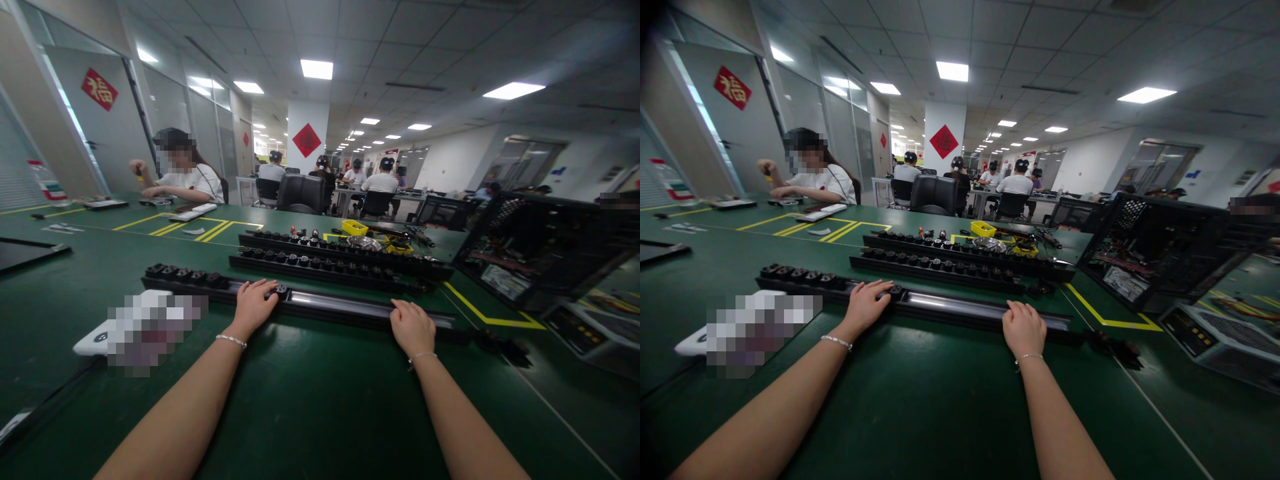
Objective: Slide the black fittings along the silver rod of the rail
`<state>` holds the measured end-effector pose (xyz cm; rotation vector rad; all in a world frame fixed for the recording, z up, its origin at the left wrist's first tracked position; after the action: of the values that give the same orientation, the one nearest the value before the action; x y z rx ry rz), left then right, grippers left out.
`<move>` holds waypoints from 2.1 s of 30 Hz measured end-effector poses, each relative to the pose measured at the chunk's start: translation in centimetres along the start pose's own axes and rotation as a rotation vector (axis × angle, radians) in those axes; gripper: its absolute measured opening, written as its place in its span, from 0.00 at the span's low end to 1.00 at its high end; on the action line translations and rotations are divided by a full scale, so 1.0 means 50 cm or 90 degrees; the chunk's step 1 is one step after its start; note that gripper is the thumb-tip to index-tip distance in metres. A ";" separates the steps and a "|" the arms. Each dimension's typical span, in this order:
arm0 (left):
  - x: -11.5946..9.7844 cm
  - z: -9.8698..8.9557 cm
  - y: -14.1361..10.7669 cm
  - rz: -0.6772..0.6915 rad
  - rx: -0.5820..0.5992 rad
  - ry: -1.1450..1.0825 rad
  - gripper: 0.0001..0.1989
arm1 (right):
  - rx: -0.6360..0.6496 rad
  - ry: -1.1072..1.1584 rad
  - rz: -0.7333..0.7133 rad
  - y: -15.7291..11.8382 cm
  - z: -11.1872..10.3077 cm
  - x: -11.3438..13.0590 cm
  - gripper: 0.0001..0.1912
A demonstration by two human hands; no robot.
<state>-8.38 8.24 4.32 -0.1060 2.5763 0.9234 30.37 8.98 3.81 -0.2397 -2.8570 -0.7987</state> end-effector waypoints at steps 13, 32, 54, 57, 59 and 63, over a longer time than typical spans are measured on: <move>-0.008 0.002 -0.004 0.030 0.013 0.009 0.19 | -0.009 0.009 0.009 -0.002 -0.004 0.001 0.25; -0.021 0.008 -0.007 0.071 0.040 0.038 0.19 | -0.017 0.000 0.000 0.001 -0.002 0.000 0.25; -0.042 0.019 -0.016 0.116 0.078 0.034 0.21 | -0.001 0.001 0.005 -0.002 -0.006 0.004 0.25; -0.040 0.014 -0.015 0.102 0.057 0.028 0.20 | 0.003 0.000 0.000 -0.001 -0.004 0.004 0.26; -0.039 0.012 -0.015 0.094 0.049 0.024 0.18 | -0.001 -0.001 -0.003 -0.001 -0.003 0.003 0.26; -0.046 0.008 -0.016 0.108 0.045 0.012 0.13 | -0.023 -0.004 -0.001 0.000 -0.004 0.001 0.25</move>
<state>-5.97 7.71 4.46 0.1260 2.6635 0.8916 30.36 8.88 3.98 -0.2455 -2.8504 -0.8516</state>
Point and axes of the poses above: each hand's wrist, its own y-axis towards the middle knuckle, its own z-axis out of the palm, x = y × z, the point moved 10 cm from there along y, towards the middle knuckle, and after that the axes turned 12 degrees about -x, right-handed, at the moved point
